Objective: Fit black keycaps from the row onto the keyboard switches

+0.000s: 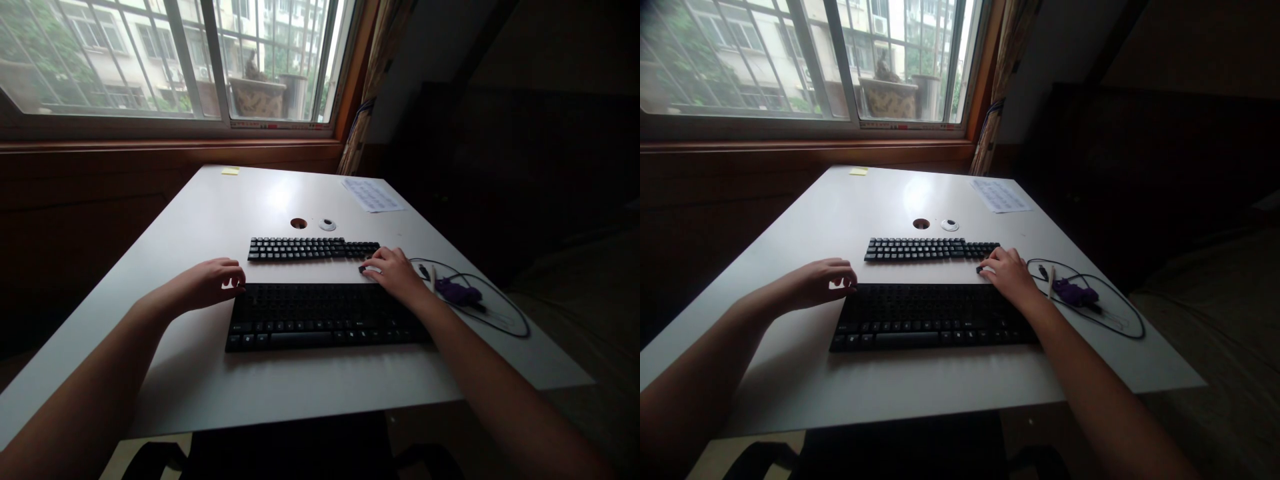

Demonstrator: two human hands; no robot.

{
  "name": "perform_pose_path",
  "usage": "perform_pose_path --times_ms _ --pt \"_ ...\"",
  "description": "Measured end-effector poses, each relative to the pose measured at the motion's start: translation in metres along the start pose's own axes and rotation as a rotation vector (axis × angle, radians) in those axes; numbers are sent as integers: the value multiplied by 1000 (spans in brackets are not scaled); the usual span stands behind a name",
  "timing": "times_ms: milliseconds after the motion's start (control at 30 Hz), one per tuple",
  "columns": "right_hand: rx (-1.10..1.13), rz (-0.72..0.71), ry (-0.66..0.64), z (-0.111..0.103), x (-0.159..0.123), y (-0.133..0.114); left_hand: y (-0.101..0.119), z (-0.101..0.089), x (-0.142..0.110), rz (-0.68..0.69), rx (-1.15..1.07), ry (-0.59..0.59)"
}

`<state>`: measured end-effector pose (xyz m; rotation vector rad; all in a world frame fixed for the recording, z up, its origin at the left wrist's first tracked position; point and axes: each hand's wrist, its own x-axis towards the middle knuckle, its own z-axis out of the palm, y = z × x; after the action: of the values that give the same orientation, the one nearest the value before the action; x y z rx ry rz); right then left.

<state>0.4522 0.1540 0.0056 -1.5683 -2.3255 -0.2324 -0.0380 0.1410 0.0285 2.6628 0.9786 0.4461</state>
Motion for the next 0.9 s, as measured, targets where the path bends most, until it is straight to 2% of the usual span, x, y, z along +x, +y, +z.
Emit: perform_pose_path --times_ms 167,233,333,467,667,900 --pt "57 -6 15 -19 -12 1 0 0 0 15 10 19" --pt "166 -14 0 -33 -23 3 0 0 0 20 10 19" --pt "294 22 -92 -55 -48 10 -2 0 0 22 8 17" --pt "353 74 -232 -75 -82 21 -4 2 -1 16 9 12" --pt "385 125 -358 -80 -110 27 -5 3 0 4 0 14" --pt "393 144 -356 -77 -114 27 -4 1 -1 -6 -26 -2"
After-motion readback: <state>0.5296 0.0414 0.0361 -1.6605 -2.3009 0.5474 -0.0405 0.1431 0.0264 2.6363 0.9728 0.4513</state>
